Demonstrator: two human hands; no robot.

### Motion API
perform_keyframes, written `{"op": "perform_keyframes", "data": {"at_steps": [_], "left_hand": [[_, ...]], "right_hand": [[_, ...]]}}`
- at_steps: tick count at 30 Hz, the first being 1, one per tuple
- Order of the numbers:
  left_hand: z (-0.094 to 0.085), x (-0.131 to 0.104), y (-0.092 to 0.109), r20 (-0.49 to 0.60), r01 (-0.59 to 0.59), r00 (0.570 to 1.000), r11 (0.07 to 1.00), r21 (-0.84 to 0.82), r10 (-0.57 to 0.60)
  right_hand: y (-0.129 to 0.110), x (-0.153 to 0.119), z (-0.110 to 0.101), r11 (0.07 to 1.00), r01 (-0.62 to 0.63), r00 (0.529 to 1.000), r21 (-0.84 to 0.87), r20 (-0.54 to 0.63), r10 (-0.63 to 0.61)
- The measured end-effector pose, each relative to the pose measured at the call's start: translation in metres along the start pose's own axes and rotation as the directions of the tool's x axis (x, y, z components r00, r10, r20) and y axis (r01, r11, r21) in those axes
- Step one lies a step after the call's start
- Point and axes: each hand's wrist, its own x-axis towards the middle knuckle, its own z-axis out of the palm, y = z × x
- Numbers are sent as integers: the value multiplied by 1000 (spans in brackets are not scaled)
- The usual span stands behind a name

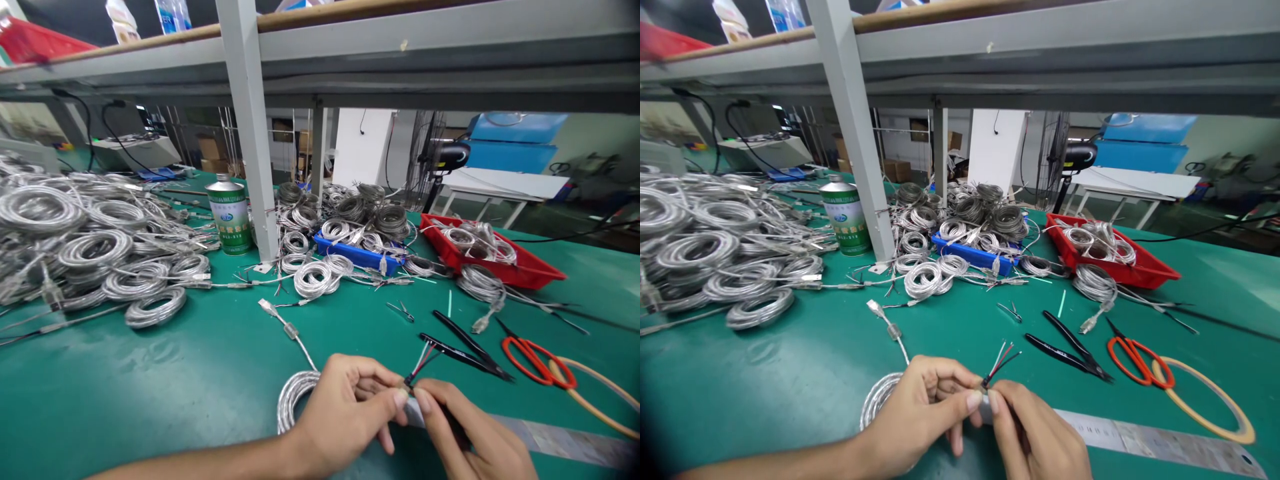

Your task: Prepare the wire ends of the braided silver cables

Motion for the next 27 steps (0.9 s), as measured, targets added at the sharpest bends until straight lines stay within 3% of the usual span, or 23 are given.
{"op": "perform_keyframes", "data": {"at_steps": [17,27], "left_hand": [[3,0,-2,-32,3,999,998,-67,-5],[1,0,-1,4,-11,1000,998,-65,12]], "right_hand": [[0,1,0,999,45,999,23,12,-46],[0,5,-1,991,-27,997,133,76,17]]}}
